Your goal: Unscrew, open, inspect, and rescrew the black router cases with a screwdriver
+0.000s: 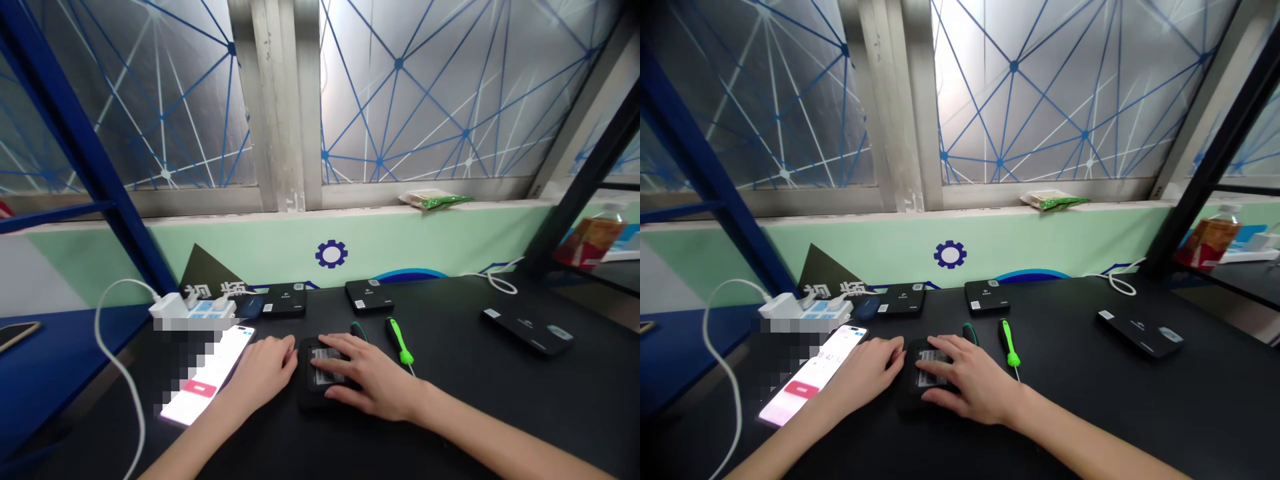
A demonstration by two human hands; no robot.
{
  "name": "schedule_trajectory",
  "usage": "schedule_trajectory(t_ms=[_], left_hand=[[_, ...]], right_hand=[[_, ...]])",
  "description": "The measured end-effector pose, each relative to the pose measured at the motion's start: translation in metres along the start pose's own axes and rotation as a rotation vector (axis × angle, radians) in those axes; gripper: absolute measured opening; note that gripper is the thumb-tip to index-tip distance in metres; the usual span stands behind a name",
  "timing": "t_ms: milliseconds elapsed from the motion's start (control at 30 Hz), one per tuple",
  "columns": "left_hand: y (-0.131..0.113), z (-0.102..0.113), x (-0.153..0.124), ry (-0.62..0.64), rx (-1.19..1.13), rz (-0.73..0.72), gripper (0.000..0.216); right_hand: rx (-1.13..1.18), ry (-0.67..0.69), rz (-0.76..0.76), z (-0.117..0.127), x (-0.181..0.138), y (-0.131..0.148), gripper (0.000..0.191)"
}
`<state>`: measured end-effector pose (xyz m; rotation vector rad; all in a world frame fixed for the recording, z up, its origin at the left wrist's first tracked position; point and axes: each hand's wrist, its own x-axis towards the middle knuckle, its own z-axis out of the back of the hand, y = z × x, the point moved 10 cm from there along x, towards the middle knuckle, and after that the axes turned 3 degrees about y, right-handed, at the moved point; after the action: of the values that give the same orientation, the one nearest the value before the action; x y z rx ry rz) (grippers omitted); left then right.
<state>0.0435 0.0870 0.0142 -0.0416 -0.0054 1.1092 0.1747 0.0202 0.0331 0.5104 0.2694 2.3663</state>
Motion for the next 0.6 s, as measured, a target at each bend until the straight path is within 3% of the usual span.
schedule_trajectory(t_ms=[133,233,300,467,600], left_hand=[[0.000,0.001,0.001,0.010,-0.015,0.002,0.024],[-0.002,0.003,0.000,0.009,-0.032,-0.003,0.026],[-0.003,0.004,-0.001,0.001,-0.050,-0.002,0.026],[0.000,0.008,-0.001,-0.048,-0.106,0.018,0.030],[0.004,0.009,0.000,-0.089,-0.155,0.037,0.035]], right_hand=[[-0.076,-0.224,-0.004,0.039,-0.005,-0.009,0.032],[-0.187,-0.390,-0.166,0.067,-0.012,-0.036,0.025],[-0.274,-0.368,-0.327,0.073,-0.016,-0.059,0.027],[-0.504,-0.154,-0.770,0.078,-0.035,-0.110,0.043],[-0.541,0.025,-0.934,0.078,-0.050,-0.128,0.050]])
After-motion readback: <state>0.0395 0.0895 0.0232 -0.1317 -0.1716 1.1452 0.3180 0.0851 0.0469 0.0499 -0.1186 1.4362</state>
